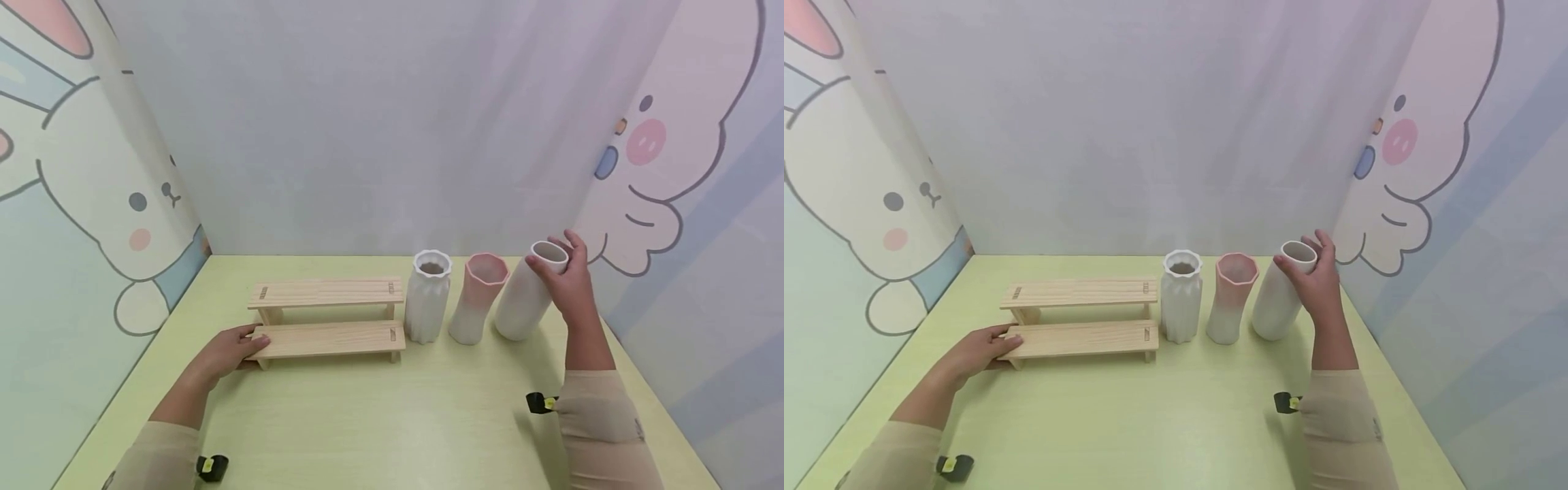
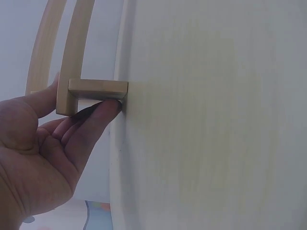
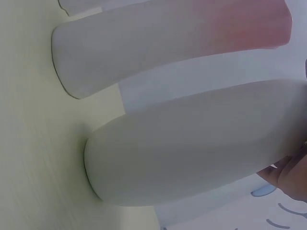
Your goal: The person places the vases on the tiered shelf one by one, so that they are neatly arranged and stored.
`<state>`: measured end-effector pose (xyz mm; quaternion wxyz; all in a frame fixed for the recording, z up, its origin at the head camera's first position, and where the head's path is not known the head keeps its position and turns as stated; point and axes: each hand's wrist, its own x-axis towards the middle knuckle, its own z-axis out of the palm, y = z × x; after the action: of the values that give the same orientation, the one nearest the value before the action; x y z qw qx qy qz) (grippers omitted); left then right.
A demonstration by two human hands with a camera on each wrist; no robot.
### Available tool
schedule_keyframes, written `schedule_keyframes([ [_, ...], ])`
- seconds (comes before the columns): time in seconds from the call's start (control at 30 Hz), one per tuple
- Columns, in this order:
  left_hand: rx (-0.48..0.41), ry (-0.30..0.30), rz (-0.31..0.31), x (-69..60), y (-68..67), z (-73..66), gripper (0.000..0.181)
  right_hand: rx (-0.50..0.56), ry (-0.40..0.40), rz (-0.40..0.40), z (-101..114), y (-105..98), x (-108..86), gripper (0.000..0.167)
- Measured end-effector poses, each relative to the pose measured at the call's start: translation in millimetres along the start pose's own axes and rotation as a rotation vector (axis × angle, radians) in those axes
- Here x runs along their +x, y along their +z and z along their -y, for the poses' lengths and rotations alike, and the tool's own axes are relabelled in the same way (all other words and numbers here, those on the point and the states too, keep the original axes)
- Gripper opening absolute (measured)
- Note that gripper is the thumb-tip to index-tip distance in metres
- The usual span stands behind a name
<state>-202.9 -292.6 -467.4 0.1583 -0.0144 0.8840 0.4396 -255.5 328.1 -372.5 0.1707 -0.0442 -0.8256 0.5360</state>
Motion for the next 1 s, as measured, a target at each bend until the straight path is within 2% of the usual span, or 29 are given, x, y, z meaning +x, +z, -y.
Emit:
schedule_keyframes([
  [0.17, -0.005, 0.006, 0.003, 0.9, -0.1, 0.5, 0.088, 0.012, 0.027, -0.033, -3.2, 4.3, 0.1, 0.087],
  [0.47, 0.013, 0.008, 0.007, 0.3, -0.5, -1.0, 0.087, 0.06, 0.024, -0.141, -10.1, 14.9, 0.0, 0.056],
  [0.77, 0.032, 0.022, 0.002, -0.9, -0.2, -3.0, 0.087, 0.084, 0.032, -0.198, -15.4, 19.3, 4.5, 0.054],
  [1.0, 0.031, 0.023, 0.008, 0.4, -0.3, -2.1, 0.088, 0.028, 0.018, -0.196, -15.4, 18.4, 4.6, 0.056],
])
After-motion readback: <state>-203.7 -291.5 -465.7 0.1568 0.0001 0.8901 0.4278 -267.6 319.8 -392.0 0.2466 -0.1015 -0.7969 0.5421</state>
